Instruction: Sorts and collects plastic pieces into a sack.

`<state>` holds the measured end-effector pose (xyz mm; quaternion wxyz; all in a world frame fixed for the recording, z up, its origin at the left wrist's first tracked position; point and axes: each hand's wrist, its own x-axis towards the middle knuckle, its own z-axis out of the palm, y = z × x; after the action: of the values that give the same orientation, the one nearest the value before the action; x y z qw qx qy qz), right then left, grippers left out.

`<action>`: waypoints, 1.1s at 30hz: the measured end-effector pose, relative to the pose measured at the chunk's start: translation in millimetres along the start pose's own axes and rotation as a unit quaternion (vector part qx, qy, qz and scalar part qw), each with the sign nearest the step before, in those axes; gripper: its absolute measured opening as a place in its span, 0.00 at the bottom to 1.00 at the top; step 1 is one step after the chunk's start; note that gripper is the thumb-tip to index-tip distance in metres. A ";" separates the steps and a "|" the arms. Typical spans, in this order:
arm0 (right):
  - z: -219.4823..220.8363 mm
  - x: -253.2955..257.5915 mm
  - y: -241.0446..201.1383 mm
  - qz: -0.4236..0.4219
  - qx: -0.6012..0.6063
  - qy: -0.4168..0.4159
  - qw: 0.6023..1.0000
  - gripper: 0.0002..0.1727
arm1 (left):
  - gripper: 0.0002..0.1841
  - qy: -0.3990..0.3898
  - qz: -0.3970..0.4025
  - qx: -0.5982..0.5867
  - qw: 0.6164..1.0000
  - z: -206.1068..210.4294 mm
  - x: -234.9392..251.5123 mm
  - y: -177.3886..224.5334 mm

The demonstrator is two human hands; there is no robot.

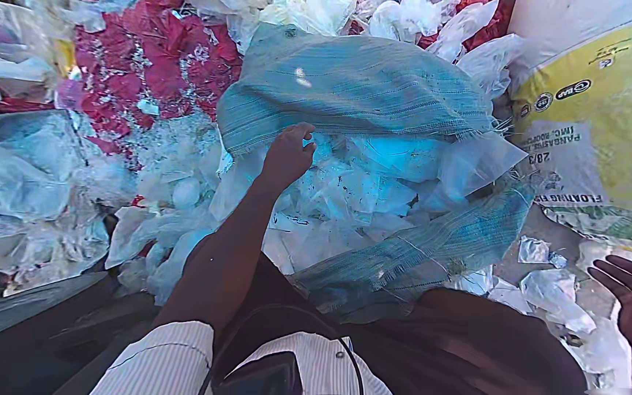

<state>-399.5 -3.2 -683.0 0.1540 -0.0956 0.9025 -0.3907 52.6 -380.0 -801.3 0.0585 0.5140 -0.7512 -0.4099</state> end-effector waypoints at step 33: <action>269.5 -109.8 -157.5 -0.534 -0.390 -0.296 0.689 0.17 | 0.18 -0.186 0.163 -0.020 0.969 19.0 -26.2 36.9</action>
<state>-193.6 -259.7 -719.4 0.1274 -0.7237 0.6777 0.0292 28.4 -343.0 -780.1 -0.0057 0.2985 -0.8139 -0.4984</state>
